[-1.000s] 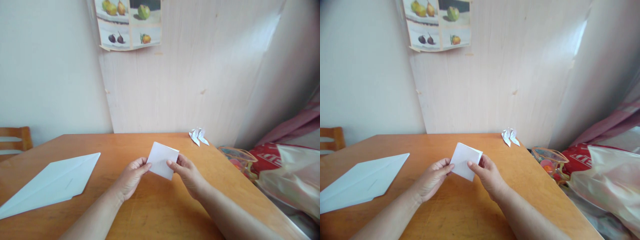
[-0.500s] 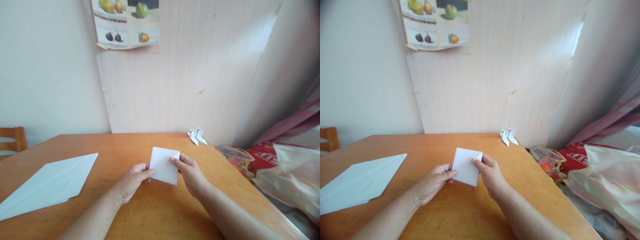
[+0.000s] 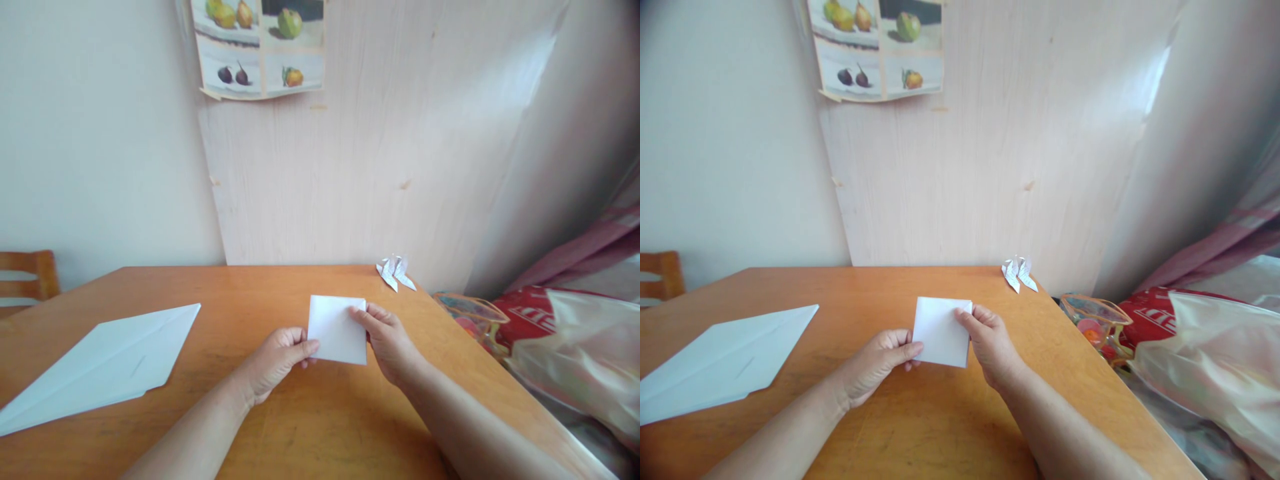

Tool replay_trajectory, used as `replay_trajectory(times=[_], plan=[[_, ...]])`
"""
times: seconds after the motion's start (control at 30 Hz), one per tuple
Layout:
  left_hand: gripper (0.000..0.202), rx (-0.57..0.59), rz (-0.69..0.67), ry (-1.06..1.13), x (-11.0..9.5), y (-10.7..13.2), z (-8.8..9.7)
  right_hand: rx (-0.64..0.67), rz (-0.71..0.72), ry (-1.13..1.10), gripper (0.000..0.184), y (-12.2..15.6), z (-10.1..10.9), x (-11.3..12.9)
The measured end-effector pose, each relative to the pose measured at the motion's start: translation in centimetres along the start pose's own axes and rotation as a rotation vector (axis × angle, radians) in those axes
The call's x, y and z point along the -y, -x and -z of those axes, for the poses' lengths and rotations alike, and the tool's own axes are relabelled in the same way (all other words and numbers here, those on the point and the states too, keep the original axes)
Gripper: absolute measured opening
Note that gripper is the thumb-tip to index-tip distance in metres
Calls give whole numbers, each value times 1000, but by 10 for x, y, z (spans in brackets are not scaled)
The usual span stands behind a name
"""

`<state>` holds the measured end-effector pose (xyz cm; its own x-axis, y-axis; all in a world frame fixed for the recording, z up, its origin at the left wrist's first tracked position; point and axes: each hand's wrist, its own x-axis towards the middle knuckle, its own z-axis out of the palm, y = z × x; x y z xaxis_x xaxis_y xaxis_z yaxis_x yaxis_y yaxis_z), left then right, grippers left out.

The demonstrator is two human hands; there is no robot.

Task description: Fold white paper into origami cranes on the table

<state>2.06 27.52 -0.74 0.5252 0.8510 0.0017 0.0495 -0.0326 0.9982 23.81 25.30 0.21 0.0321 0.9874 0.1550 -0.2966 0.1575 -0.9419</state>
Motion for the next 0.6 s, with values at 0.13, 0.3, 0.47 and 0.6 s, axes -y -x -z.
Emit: replay_trajectory(times=[0.13,0.3,0.47,0.6], plan=[[31,-118,-47,54,4,-4,1,-28,15,-18,46,-4,2,-6],[35,-263,-85,190,6,-8,4,-25,8,-4,50,1,-6,-22],[33,-267,-86,227,4,-7,-5,119,-26,125,37,11,-28,-29],[32,-223,-63,195,2,-4,-14,112,-43,61,35,11,-40,-36]])
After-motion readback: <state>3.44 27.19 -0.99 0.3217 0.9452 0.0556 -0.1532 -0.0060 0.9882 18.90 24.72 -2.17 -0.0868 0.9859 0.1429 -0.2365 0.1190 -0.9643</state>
